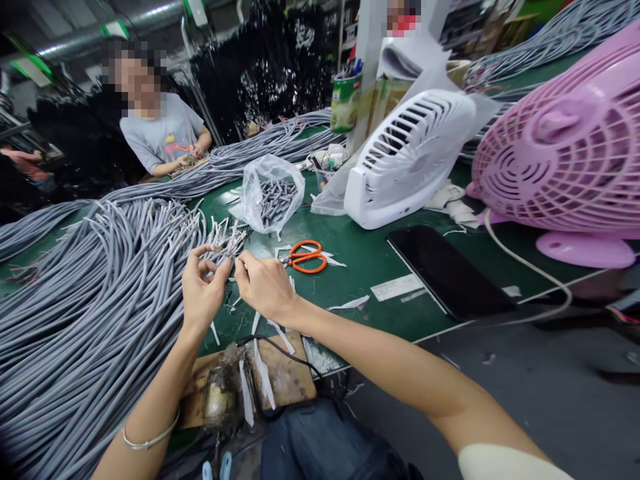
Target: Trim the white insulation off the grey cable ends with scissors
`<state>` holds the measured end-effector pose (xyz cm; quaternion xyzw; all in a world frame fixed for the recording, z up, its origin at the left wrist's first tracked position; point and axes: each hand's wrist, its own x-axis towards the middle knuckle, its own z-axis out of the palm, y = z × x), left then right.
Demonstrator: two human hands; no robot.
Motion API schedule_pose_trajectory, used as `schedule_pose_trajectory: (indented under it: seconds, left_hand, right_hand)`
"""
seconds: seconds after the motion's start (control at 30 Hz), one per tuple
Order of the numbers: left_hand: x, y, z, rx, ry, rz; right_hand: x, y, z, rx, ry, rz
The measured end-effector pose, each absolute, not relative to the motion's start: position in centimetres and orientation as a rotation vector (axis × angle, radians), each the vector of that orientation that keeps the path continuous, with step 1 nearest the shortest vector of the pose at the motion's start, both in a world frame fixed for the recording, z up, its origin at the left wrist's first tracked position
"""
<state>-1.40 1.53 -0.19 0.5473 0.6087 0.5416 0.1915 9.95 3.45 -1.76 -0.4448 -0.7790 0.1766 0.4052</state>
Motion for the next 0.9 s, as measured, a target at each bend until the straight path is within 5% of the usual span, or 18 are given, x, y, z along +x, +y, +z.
schedule_pose_trajectory:
  seconds: [0.63, 0.9]
  left_hand:
    - [-0.8, 1.5, -0.6, 1.576, 1.747, 1.663]
    - [-1.5, 1.9, -0.9, 1.315, 1.391, 1.46]
  right_hand:
    - [10.1, 5.0, -1.2, -1.349, -2.002, 0.466]
    - [9.6, 5.8, -1.0, -1.343, -1.85, 0.691]
